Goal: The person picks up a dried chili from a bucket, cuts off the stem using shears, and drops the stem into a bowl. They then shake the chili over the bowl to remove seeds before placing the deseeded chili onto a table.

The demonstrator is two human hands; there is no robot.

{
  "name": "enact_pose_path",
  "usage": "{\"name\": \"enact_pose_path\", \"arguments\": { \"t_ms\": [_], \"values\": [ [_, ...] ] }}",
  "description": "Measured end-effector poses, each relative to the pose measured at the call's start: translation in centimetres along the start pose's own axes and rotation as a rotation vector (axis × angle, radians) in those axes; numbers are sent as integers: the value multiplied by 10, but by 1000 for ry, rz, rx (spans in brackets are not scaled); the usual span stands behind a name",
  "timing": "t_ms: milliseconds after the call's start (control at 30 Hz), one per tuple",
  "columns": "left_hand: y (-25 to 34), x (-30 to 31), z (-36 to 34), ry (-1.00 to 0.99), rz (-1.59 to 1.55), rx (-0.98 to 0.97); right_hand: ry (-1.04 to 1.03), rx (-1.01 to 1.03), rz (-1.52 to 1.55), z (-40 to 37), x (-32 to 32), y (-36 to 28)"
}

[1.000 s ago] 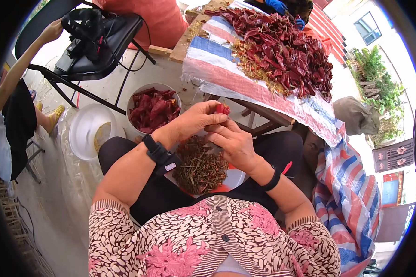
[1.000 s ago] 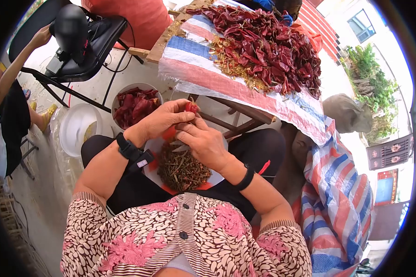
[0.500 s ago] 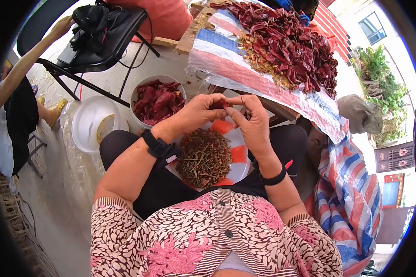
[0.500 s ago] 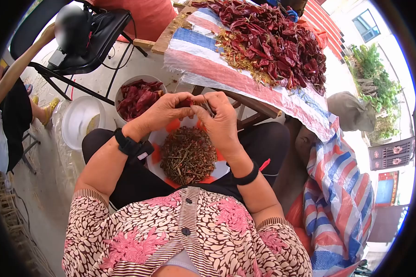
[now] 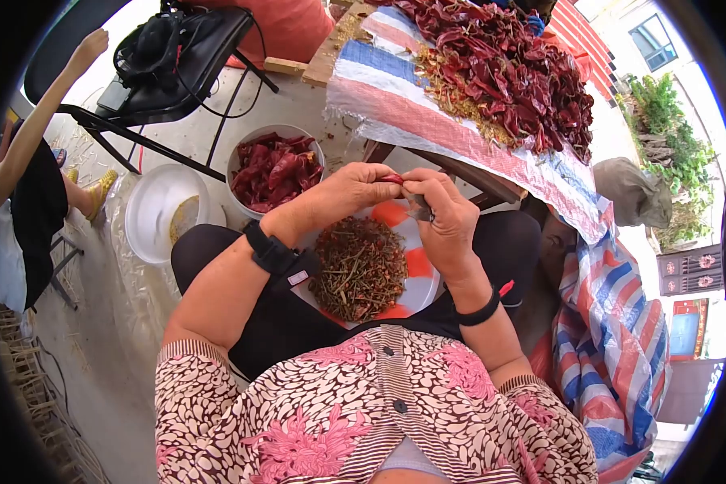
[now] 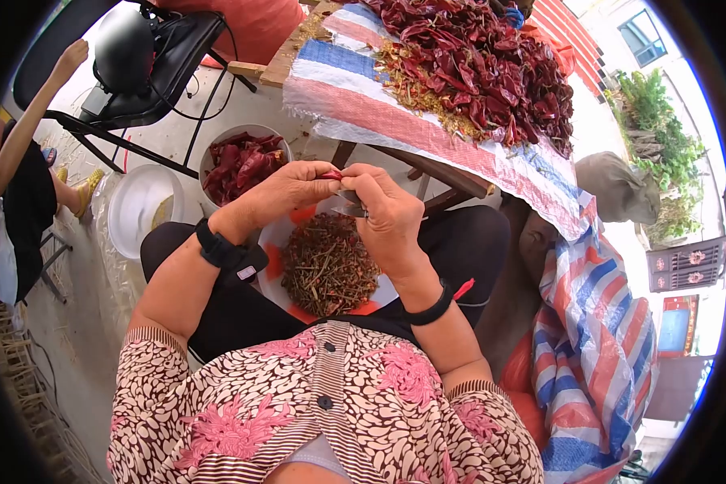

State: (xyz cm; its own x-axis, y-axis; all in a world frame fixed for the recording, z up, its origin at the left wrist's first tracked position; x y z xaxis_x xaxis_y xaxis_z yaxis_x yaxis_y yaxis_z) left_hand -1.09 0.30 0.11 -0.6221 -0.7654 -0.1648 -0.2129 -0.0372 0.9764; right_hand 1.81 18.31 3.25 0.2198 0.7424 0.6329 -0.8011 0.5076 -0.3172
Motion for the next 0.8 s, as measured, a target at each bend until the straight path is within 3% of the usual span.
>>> {"name": "enact_pose_path", "arguments": {
  "t_ms": [33, 133, 233, 567, 667, 800],
  "values": [
    [0, -2, -1, 14, -55, 64, -4, 11, -31, -1, 0, 0],
    [8, -9, -5, 26, -16, 98, 83, -538, 539, -10, -2, -3],
    [19, -13, -13, -78, -45, 54, 147, -789, 935, -8, 7, -7],
    [20, -6, -19, -222, -55, 40, 38, -1069, 1354, -20, 8, 4],
    [17, -5, -20, -251, -59, 44, 26, -1130, 1679, -26, 5, 3],
    [12, -3, -19, -270, -39, 31, -1, -1231, 1875, -37, 0, 11]
  ]
}}
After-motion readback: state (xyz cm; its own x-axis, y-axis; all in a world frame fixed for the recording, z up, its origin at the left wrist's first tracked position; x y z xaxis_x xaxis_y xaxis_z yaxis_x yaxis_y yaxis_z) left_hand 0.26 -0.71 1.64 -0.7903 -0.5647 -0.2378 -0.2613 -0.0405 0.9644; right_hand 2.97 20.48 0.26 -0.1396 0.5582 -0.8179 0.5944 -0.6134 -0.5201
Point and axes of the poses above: each hand's wrist, its own z-axis towards the middle knuckle, its own x-axis out of the back of the hand, y = z × x, the point moved 1 cm from there along z, towards the middle knuckle, and after that the axes turned 7 degrees about x, right-handed, at the moved point
